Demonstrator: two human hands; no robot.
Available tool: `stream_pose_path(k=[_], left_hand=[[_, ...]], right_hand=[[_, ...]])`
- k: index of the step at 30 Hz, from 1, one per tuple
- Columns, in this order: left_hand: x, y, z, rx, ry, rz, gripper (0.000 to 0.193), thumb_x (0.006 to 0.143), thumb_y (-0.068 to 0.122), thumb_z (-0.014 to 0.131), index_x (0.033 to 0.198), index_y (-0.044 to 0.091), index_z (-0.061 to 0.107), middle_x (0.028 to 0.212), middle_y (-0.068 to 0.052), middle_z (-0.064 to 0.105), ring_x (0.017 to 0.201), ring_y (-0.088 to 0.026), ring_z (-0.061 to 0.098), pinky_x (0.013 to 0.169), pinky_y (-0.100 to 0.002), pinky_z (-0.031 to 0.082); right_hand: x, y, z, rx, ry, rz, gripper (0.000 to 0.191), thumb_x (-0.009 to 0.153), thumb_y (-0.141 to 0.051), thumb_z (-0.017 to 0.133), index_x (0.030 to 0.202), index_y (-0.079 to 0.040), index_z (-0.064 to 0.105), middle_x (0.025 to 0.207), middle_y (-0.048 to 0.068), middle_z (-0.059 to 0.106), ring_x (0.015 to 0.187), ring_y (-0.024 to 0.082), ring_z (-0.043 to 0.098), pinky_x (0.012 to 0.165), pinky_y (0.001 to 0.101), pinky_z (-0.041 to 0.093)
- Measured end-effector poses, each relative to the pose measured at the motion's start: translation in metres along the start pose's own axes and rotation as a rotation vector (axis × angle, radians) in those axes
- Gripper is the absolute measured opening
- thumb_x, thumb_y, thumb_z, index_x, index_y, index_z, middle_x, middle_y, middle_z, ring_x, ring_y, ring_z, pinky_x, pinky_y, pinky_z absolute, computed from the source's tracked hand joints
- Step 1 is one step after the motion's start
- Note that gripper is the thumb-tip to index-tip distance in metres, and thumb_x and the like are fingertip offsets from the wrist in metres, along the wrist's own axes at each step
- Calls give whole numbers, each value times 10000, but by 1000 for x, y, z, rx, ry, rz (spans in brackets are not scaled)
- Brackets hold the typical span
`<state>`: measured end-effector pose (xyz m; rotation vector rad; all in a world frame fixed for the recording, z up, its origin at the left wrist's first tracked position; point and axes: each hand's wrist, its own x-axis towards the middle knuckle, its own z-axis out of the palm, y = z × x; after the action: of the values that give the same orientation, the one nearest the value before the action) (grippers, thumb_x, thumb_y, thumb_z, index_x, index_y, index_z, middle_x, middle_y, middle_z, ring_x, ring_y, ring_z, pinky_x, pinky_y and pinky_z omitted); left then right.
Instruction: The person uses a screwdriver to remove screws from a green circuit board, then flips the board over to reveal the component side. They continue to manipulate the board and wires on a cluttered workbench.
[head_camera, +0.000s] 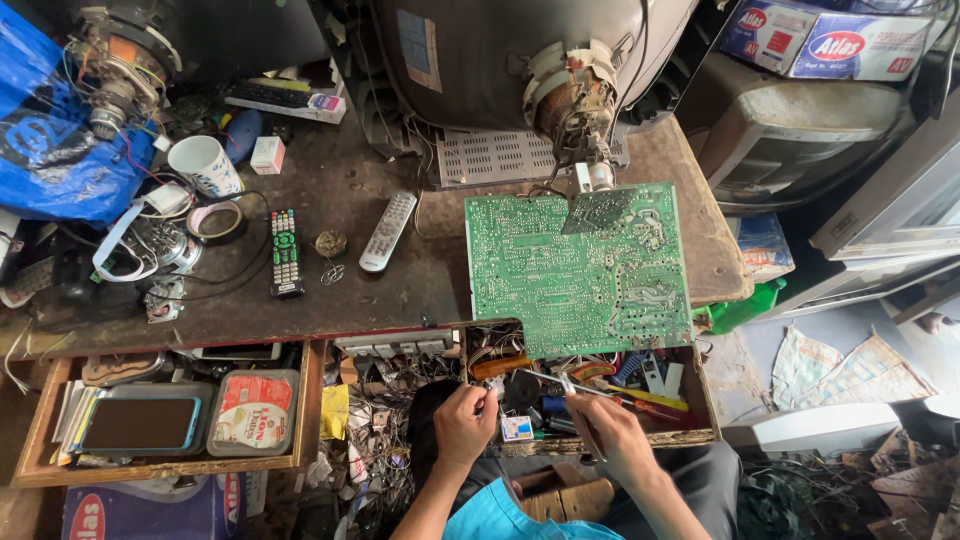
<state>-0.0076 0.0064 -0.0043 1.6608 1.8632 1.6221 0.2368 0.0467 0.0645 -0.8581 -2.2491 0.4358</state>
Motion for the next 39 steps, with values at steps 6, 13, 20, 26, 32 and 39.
stream_pose_path(k=[6, 13, 20, 26, 32, 39], left_hand=[[0, 3, -2, -12, 11, 8, 217, 859, 128, 765, 720, 56, 615, 663, -56, 629, 546, -237, 645, 485, -339, 483], [-3, -3, -1, 28, -15, 66, 197, 864, 147, 774, 749, 58, 642, 706, -71, 650, 617, -256, 659, 533, -358, 496], [-38, -8, -29, 101, -330, 276, 243, 854, 292, 811, 834, 68, 719, 876, -65, 739, 944, -279, 678, 754, -426, 491], [-56, -10, -32, 103, -325, 274, 239, 864, 319, 798, 907, 97, 721, 967, -57, 721, 1140, -319, 632, 910, -471, 451], [-78, -19, -29, 112, -322, 191, 264, 897, 294, 816, 1017, 81, 714, 1055, -89, 714, 1256, -340, 597, 994, -501, 416], [-68, 1, -32, 193, -313, 225, 291, 910, 305, 821, 1035, 65, 713, 1037, -86, 713, 1280, -327, 578, 1025, -498, 351]], right_hand=[[-2, 3, -17, -97, -215, 60, 166, 885, -145, 698, 961, -23, 614, 949, 149, 653, 902, 343, 642, 803, 426, 537], [11, 19, -17, -268, -202, -45, 330, 852, -226, 679, 1099, -14, 629, 1014, 172, 663, 956, 356, 634, 806, 454, 512], [-37, 9, -41, -166, -257, 255, 162, 868, -161, 695, 1014, -92, 687, 910, 93, 674, 901, 321, 670, 782, 418, 547], [-62, 17, -38, -162, -197, 232, 113, 812, -85, 683, 923, -69, 682, 835, 111, 658, 837, 329, 646, 758, 436, 533], [-51, 27, -53, -186, -114, 212, 155, 855, -33, 711, 1009, -38, 688, 943, 143, 665, 932, 368, 647, 845, 463, 536], [-4, 25, -50, -185, -275, 275, 180, 899, -53, 737, 1078, -51, 756, 1030, 155, 719, 914, 366, 686, 805, 460, 557]])
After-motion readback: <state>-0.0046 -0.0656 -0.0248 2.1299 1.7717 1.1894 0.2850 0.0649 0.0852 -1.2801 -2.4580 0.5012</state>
